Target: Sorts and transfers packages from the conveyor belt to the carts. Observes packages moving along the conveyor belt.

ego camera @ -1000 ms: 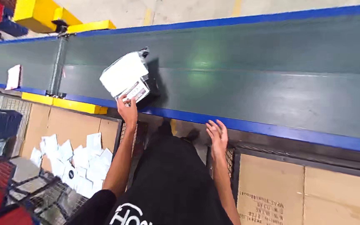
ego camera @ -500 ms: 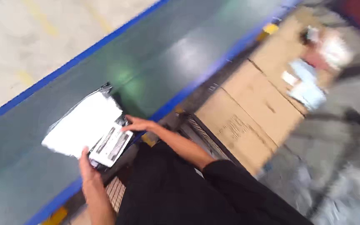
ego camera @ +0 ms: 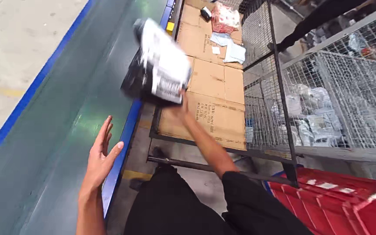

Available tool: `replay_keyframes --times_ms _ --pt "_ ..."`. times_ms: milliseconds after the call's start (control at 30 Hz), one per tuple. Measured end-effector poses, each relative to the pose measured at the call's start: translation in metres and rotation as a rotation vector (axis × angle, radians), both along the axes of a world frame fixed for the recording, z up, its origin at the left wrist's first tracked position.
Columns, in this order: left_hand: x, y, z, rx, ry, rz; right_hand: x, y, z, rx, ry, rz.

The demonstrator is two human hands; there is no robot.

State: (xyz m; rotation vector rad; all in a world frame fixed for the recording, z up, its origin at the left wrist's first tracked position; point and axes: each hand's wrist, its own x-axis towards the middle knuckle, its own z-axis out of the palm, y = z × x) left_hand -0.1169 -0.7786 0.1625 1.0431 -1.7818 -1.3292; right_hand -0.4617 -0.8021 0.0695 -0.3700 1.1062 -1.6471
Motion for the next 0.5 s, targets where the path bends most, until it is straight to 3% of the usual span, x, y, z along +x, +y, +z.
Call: replay_keyframes --times_ms 100,200,267,367,500 --pt "-0.025 0.015 -0.027 0.080 -0.003 -0.030 -0.132 -0.125 0.019 -0.076 0.077 -0.270" --pt "-0.018 0.044 -0.072 0.193 -0.059 -0.003 -0.182 -0.176 0.031 -0.026 0.313 -0.348" --pt "-0.001 0.069 -0.101 0.266 -0.062 0.057 -0.161 -0.167 0.024 0.000 0.560 -0.187" --pt "0.029 0.109 -0.127 0.350 -0.063 0.200 -0.101 -0.116 -0.020 0.050 0.792 0.155" --pt "0.067 0.153 -0.141 0.383 -0.089 0.401 -0.021 -0.047 -0.087 0.113 0.865 0.195"
